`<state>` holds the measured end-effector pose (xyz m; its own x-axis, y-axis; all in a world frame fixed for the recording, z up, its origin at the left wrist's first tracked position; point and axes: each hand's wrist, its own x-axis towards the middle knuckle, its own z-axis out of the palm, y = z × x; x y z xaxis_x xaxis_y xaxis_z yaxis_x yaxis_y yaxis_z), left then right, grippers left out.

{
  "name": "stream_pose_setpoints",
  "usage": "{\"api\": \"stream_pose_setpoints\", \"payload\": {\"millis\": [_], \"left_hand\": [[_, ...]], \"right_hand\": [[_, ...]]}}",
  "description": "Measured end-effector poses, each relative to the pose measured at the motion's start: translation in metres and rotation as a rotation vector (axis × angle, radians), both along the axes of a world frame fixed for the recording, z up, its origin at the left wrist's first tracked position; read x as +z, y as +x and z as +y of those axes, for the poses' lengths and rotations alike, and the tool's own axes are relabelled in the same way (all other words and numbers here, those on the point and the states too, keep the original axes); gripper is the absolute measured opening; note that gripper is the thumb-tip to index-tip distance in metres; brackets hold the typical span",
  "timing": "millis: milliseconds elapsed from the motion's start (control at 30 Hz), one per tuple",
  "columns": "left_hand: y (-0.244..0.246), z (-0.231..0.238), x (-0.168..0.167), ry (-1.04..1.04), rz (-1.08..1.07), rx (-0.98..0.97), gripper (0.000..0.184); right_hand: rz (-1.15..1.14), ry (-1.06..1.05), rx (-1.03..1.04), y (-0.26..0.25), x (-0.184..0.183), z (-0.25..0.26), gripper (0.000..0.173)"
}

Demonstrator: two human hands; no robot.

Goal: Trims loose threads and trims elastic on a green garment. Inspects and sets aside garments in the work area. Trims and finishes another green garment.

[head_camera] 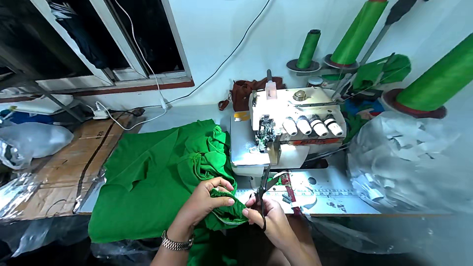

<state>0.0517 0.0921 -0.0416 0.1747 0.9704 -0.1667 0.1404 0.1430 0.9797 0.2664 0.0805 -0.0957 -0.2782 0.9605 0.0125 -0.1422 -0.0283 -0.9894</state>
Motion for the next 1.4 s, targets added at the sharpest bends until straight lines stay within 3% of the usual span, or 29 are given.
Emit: {"api": "stream_pose_setpoints", "payload": {"millis": [133,233,400,533,833,1400], "left_hand": [[-0.002,0.0,-0.004,0.034,0.009,0.006,0.022],[-0.002,-0.002,-0.006,0.06,-0.024,0.011,0.022],[-0.003,-0.004,-0.016,0.125,-0.112,-0.001,0.04],[-0.003,-0.006,-0.02,0.169,-0.134,0.015,0.041],[-0.003,-0.007,-0.021,0.195,-0.083,0.012,0.04],[0.001,-0.008,-0.024,0.205,-0.088,0.059,0.039]], "right_hand": [[-0.461,0.142,-0.081,0.022,0.004,-0.003,0.046],[-0.816,0.369,-0.157,0.038,-0.003,-0.011,0.063],[-1.081,0.545,-0.151,0.054,-0.003,-0.02,0.064],[-1.148,0.66,-0.17,0.052,-0.002,-0.023,0.059],[-1.142,0.701,-0.206,0.043,-0.002,-0.024,0.055],[-1.155,0.66,-0.173,0.04,0.002,-0.026,0.058]]}}
